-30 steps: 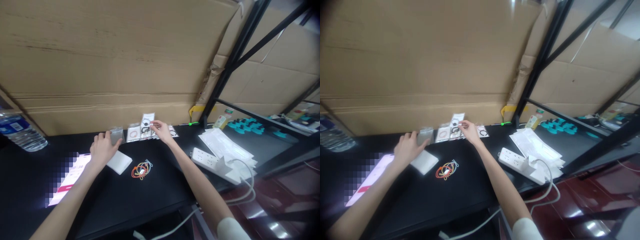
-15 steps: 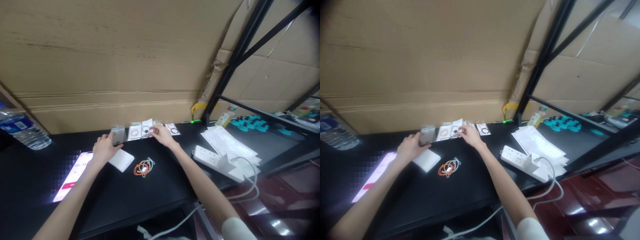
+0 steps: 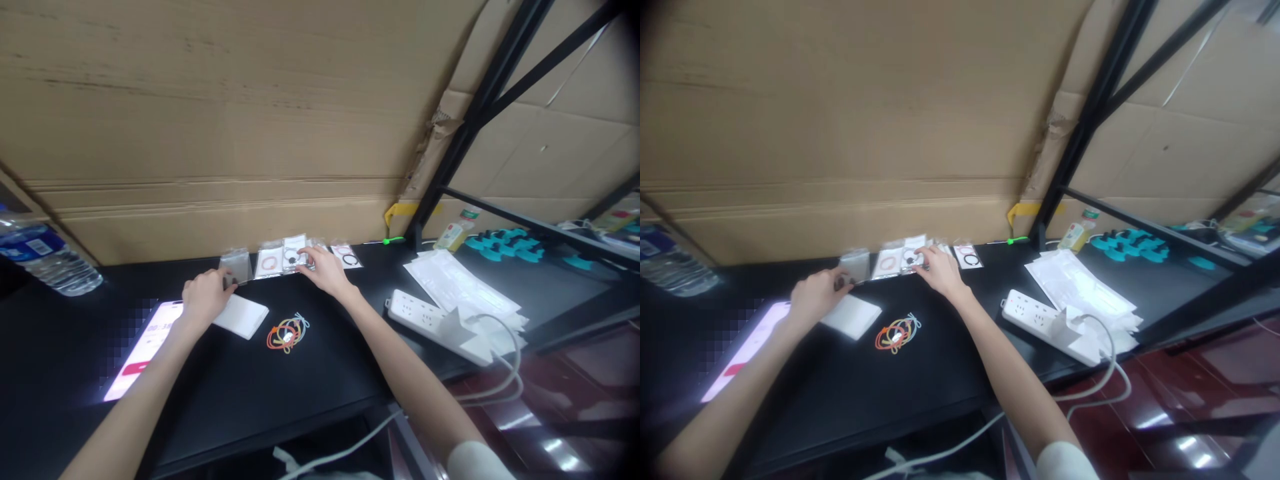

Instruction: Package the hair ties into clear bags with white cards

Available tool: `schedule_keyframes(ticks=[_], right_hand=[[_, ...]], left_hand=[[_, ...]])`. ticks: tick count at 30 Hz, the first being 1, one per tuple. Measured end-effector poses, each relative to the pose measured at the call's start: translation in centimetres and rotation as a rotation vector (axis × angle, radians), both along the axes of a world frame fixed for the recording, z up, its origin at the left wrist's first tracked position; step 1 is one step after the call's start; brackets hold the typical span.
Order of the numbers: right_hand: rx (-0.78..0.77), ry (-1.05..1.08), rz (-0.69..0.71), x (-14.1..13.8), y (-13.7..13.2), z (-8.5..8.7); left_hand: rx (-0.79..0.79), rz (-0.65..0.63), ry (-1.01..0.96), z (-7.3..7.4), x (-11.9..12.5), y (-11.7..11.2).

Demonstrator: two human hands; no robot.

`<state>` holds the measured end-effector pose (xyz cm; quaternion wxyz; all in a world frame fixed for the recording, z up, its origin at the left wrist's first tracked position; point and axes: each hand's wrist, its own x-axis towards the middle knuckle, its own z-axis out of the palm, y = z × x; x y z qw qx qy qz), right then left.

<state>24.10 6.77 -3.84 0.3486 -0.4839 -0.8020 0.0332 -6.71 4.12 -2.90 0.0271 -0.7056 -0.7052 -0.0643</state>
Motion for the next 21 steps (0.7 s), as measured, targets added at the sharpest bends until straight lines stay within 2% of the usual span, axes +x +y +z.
schedule_keyframes(ticks=[6, 11, 17, 21], right_hand=[[0.047, -0.011, -0.003, -0.4, -0.8, 0.8], [0.045, -0.03, 0.046, -2.4, -2.7, 1.3], [-0.088, -0.242, 0.145, -7.0, -6.0, -0.3], [-0.177, -0.255, 0.094, -9.0, -7.3, -1.1]], left_hand=[[0.034, 0.0, 0.0, 0.8, 0.6, -0.6], [0.183, 0.067, -0.083, 1.3, 0.6, -1.1], [0.453, 0.077, -0.208, 1.3, 0.3, -0.7], [0.623, -0.007, -0.347, 1.2, 0.5, -0.6]])
